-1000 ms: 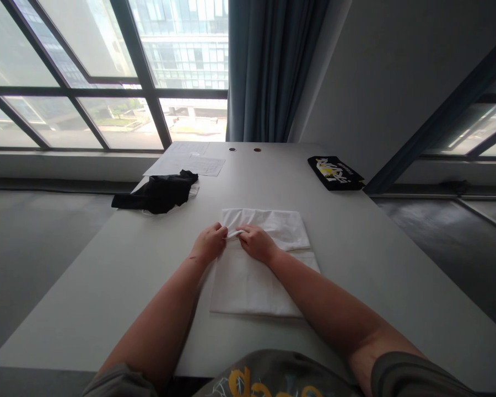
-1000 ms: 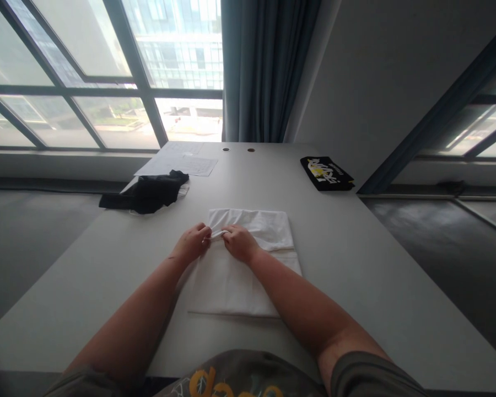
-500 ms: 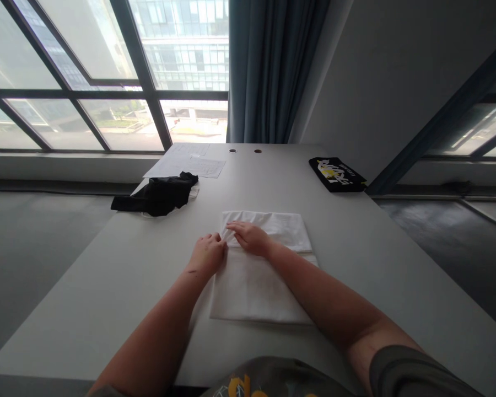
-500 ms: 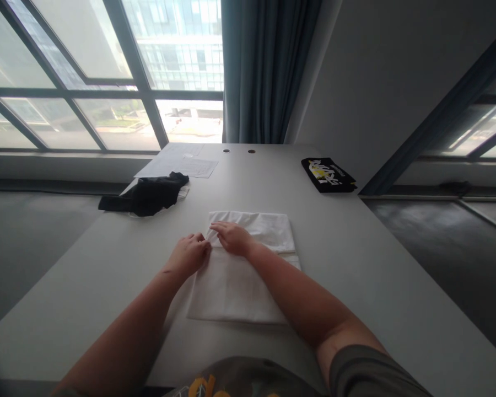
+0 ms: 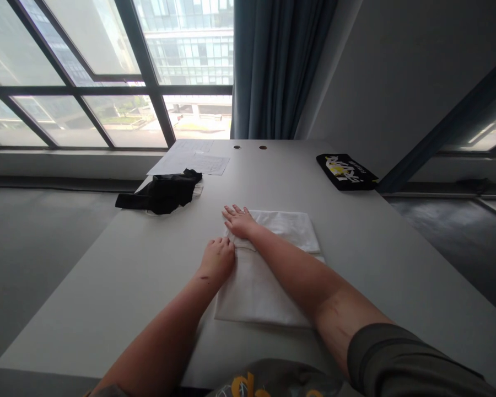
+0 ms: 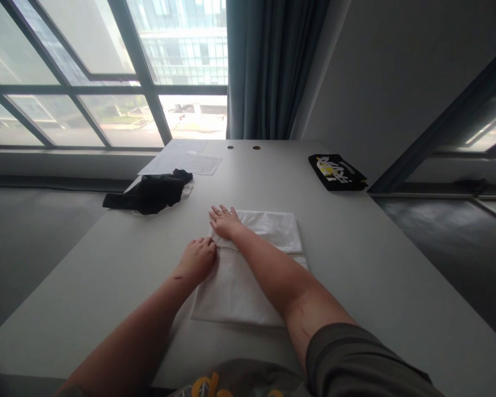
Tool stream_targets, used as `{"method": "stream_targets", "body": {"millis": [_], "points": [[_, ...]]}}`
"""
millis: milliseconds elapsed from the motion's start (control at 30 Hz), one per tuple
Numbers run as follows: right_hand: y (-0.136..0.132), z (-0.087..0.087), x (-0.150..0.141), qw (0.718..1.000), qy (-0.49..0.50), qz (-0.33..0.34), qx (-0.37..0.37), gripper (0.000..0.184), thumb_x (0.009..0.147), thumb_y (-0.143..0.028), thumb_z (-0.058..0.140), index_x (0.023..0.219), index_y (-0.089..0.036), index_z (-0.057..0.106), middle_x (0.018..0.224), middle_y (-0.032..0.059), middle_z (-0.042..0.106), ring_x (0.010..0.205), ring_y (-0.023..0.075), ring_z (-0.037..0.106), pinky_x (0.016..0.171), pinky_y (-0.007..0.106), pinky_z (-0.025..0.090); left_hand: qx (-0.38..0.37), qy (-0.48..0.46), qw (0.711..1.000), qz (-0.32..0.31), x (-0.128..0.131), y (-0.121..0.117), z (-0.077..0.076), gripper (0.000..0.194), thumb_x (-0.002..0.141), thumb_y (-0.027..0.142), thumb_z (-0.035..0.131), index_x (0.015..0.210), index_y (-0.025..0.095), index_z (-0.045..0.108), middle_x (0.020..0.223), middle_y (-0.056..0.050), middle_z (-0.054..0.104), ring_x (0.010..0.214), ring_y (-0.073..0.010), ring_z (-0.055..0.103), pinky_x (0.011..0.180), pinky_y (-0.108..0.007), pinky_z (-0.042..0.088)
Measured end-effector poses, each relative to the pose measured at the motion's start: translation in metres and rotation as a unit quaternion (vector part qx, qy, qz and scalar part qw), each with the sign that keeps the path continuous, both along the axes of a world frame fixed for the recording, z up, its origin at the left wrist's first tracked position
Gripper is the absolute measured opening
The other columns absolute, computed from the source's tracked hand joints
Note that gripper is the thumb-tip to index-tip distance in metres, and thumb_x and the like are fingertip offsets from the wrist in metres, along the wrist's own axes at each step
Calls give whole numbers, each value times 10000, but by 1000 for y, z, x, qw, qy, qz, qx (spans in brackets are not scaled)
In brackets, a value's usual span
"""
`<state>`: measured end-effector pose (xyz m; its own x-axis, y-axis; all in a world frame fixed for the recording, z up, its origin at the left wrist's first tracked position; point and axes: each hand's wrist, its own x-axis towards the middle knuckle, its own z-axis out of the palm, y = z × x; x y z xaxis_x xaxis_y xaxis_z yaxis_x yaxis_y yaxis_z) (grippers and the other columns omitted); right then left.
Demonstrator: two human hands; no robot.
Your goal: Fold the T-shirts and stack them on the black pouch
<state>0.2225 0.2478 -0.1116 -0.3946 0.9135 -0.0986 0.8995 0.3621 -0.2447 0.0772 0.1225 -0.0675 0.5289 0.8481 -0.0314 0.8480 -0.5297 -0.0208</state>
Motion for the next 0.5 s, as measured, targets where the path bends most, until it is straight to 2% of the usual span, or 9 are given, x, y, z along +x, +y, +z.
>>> {"method": "stream_targets", "body": {"millis": [133,233,300,400,500], "points": [[12,1,0,999,14,-30,-8,688,1004,-553,459,1633,-297,348,1735,46,213,1592,325,176,1266,584,147,-3,-9,1000,-2,2,-3,-2,257,989,173,480,1044,144,730,1108,-151,705,1054,-289,648,907,-419,458],[21,0,0,998,24,-57,-13,773,949,-631,550,1626,-310,362,1732,77,222,1583,351,194,1263,550,167,10,-43,999,10,1,2,-6,232,1009,229,487,1087,183,700,1114,-127,703,1050,-280,649,900,-407,460],[25,-3,0,996,41,-76,6,760,948,-620,573,1608,-289,392,1715,102,264,1572,351,216,1256,535,189,11,-72,997,29,-1,9,-11,227,1011,236,492,1137,193,675,1117,-115,707,1046,-268,651,908,-390,463],[25,-9,2,985,96,-105,94,536,995,-446,562,1470,-199,545,1571,146,472,1461,296,384,1216,457,278,10,-116,991,63,-2,25,-22,248,1011,210,481,1180,194,661,1116,-101,717,1047,-246,655,934,-356,466],[20,-11,9,967,138,-116,180,265,992,-299,542,1147,-152,699,1280,149,633,1232,261,518,1133,393,367,7,-150,984,97,-2,39,-31,262,1031,224,447,1152,214,680,1070,-87,722,1024,-231,663,930,-335,477]]}}
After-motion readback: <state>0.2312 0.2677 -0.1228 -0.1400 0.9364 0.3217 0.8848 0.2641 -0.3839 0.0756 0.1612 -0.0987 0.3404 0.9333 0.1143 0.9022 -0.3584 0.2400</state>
